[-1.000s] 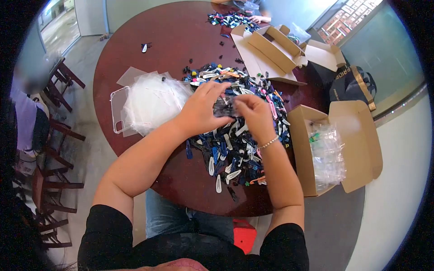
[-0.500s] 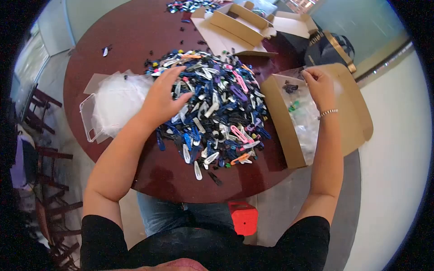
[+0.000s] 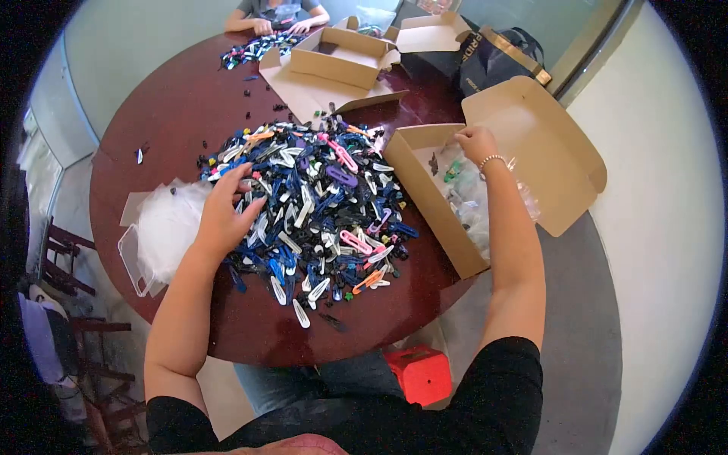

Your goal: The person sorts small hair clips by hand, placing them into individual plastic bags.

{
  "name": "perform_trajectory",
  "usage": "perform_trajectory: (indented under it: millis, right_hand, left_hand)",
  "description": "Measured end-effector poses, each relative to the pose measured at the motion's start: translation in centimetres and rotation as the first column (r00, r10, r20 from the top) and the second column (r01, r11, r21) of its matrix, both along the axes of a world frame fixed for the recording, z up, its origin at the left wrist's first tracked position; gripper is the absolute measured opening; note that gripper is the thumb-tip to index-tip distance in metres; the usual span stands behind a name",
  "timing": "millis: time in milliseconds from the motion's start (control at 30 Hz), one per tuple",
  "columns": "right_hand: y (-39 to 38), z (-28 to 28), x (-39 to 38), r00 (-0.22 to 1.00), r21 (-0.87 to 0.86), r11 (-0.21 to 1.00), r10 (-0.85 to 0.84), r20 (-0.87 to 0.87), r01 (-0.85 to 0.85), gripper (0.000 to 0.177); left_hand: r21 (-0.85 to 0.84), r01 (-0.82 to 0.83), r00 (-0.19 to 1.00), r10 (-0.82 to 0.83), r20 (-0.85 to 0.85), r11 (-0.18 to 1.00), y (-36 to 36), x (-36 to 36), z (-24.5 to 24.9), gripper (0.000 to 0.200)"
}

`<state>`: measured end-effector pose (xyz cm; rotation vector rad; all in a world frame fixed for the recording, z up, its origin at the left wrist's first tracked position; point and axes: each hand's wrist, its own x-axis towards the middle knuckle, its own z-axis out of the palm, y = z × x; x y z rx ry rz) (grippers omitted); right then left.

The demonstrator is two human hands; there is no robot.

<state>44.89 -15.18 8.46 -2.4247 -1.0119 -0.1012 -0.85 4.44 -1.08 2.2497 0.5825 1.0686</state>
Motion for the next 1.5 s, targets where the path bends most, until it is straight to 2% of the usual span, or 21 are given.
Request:
perform_trajectory:
  millis: [100,167,200,267,400,533,633,700,733,767,833,900,933,1000,1100,1133,1200,1300,1333,1400,1500]
  right_hand:
    - [1.4,-0.6,2.6,0.996,-0.006,1.000,-0.030,-0.083,0.029,0.025]
    - [1.2,-1.1,4.7,0.993,0.026,0.999,-0.046,0.108,0.043,0.028]
    - [0.9,-1.2,5.2,0.993,0.026,0.999,-0.045,0.105,0.042,0.028]
    - [0.5,-1.7,5.9,0.963,0.181,0.977,-0.152,0.225,0.112,0.032]
    - [0.2,-2.4,5.3,0.946,0.264,0.949,-0.232,0.225,0.170,0.032]
    - [0.5,-1.2,0.0,0.946,0.285,0.958,-0.100,0.308,0.008,0.031]
    - [1.5,0.5,-4.8,0.914,0.196,0.967,0.069,0.400,-0.159,0.028]
    - [2.4,1.8,-9.0,0.783,0.179,0.895,0.242,0.573,-0.408,0.026]
    - [3.0,2.3,-11.2,0.741,0.133,0.885,0.282,0.609,-0.446,0.026]
    - [3.6,2.6,-14.4,0.793,0.209,0.851,0.322,0.517,-0.481,0.025]
    - [4.8,2.7,-19.8,0.671,0.174,0.759,0.414,0.615,-0.627,0.023]
    - [6.0,1.6,-23.8,0.522,0.057,0.633,0.581,0.625,-0.772,0.023]
    - [6.5,0.6,-26.2,0.516,0.078,0.571,0.664,0.542,-0.817,0.023]
    - [8.3,-3.0,-29.3,0.400,0.074,0.404,0.832,0.385,-0.912,0.023]
    - [10.7,-5.7,-35.3,0.308,0.053,0.305,0.915,0.260,-0.951,0.030]
    - [11.7,-6.2,-36.6,0.235,-0.019,0.250,0.932,0.277,-0.968,0.037]
    - [13.5,-8.8,-37.8,0.204,-0.134,0.265,0.914,0.351,-0.955,0.040]
    - [15.9,-10.0,-38.8,0.133,-0.212,0.213,0.931,0.339,-0.954,0.039]
    - [16.4,-10.2,-38.8,0.126,-0.218,0.207,0.934,0.335,-0.954,0.039]
    - [16.9,-10.7,-38.8,0.236,-0.058,0.259,0.937,0.257,-0.964,0.037]
    - [17.0,-11.4,-38.1,0.269,-0.056,0.297,0.917,0.295,-0.953,0.039]
  left_hand:
    - [-0.019,0.008,1.000,-0.008,-0.017,1.000,0.1,0.2,0.1,0.061]
    - [-0.024,0.007,1.000,-0.008,-0.014,1.000,0.2,0.2,0.0,0.060]
    - [-0.034,0.007,1.000,-0.007,-0.008,0.999,0.2,0.2,-0.1,0.060]
    - [-0.026,0.002,1.000,-0.002,-0.008,1.000,0.2,0.2,0.2,0.059]
    - [0.001,-0.007,1.000,0.007,0.002,1.000,0.3,0.2,0.1,0.057]
    - [0.003,0.000,1.000,0.000,0.008,1.000,0.0,0.2,0.2,0.054]
    - [-0.012,-0.001,1.000,0.001,0.020,1.000,0.4,0.2,-0.1,0.053]
    - [0.076,-0.023,0.997,0.018,0.075,0.997,1.0,0.2,-0.8,0.050]
    - [0.137,-0.061,0.996,0.052,0.069,0.989,1.3,0.2,-1.2,0.049]
    - [0.039,-0.036,0.994,0.031,0.108,0.999,0.9,0.2,-0.9,0.046]
    - [0.073,-0.062,0.987,0.050,0.152,0.995,0.7,0.2,-0.5,0.042]
    - [0.114,-0.105,0.969,0.076,0.233,0.988,0.6,0.0,0.0,0.037]
    - [0.101,-0.108,0.959,0.077,0.272,0.989,0.5,-0.3,0.6,0.035]
    - [0.081,-0.165,0.940,0.132,0.316,0.983,1.0,-0.9,1.5,0.033]
    - [0.020,-0.236,0.902,0.211,0.377,0.972,1.7,-1.5,2.1,0.030]
    - [-0.019,-0.256,0.887,0.242,0.393,0.967,1.9,-1.8,2.2,0.030]
    - [-0.023,-0.280,0.880,0.267,0.392,0.960,1.9,-2.0,2.5,0.029]
    - [0.148,-0.338,0.870,0.248,0.426,0.929,1.9,-2.3,2.8,0.023]
    - [0.142,-0.343,0.866,0.255,0.430,0.928,1.9,-2.3,2.8,0.023]
    - [0.119,-0.338,0.869,0.261,0.421,0.934,1.9,-2.2,2.7,0.022]
    - [0.125,-0.319,0.872,0.240,0.427,0.939,1.7,-2.1,2.7,0.021]
